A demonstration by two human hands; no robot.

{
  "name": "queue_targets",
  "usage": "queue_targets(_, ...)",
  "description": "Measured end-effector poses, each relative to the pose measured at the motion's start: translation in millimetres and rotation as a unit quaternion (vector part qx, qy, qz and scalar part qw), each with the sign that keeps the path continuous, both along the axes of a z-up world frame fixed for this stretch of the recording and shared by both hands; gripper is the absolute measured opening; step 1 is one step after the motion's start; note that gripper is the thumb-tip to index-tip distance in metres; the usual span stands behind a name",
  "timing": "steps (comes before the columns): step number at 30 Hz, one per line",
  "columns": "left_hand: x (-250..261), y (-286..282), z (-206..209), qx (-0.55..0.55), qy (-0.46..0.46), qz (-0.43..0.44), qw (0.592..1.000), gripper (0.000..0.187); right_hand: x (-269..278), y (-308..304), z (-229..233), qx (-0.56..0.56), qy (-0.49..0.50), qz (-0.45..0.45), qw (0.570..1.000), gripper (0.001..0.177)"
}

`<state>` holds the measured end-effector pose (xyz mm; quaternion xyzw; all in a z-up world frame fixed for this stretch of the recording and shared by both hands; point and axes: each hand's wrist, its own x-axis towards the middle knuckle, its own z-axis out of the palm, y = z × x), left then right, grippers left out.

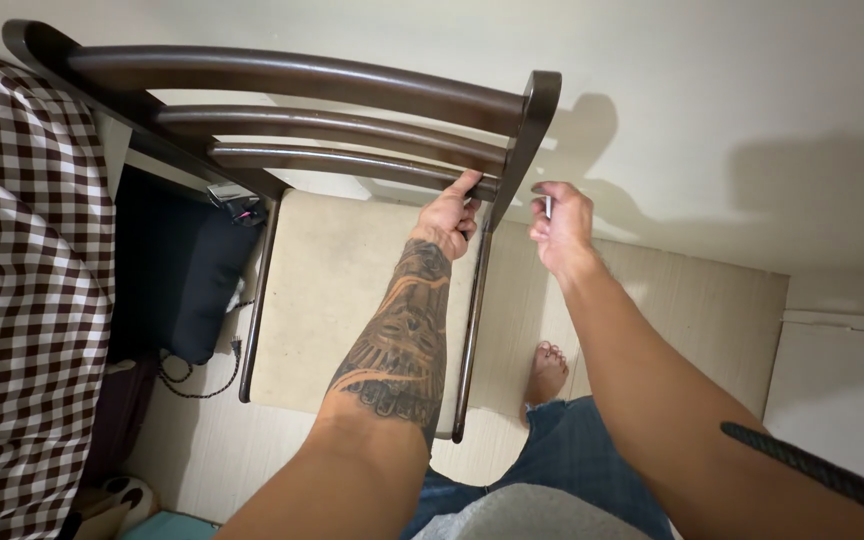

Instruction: The person assembles a wooden chair by inserting and tightening screws into the backrest frame using a screwdriver. The chair is held upright while the person works on the upper joints of the backrest.

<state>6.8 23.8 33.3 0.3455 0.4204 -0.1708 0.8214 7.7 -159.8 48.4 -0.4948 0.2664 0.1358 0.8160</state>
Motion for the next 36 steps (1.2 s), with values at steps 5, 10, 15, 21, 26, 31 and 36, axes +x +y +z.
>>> queue_targets(5, -0.8, 1.5, 0.4, -0.002, -0.018, -0.005, 1.000, 0.026, -2.3, 19.1, -14.5, -0.006, -0.026, 0.002, 1.000, 0.006)
queue_targets(10, -1.3, 0.4, 3.5, 0.009, -0.015, 0.004, 1.000, 0.027, -5.3, 30.3, -17.3, -0.077, -0.008, 0.025, 0.997, 0.009)
queue_targets(15, -1.8, -1.7, 5.9, 0.010, -0.023, 0.005, 1.000, 0.027, -7.3, 41.0, -21.4, -0.161, -0.016, -0.011, 0.987, 0.013)
queue_targets(21, -3.2, -4.5, 7.8, 0.025, -0.016, 0.014, 0.999, 0.029, -14.2, 57.3, -42.5, -0.238, -0.137, -0.103, 0.956, 0.016)
queue_targets(26, -3.9, -4.3, 11.3, 0.034, -0.018, 0.012, 0.999, 0.029, -12.1, 47.4, -48.2, -0.256, -0.056, -0.061, 0.963, 0.012)
queue_targets(31, -3.5, -7.7, 11.7, 0.033, -0.009, 0.020, 0.999, 0.029, -10.4, 30.4, -44.2, -0.173, -0.138, -0.004, 0.975, 0.008)
queue_targets(36, -4.9, -4.7, 9.8, 0.028, -0.014, 0.022, 0.999, 0.030, -14.9, 40.5, -42.2, -0.056, -0.036, -0.070, 0.995, 0.006)
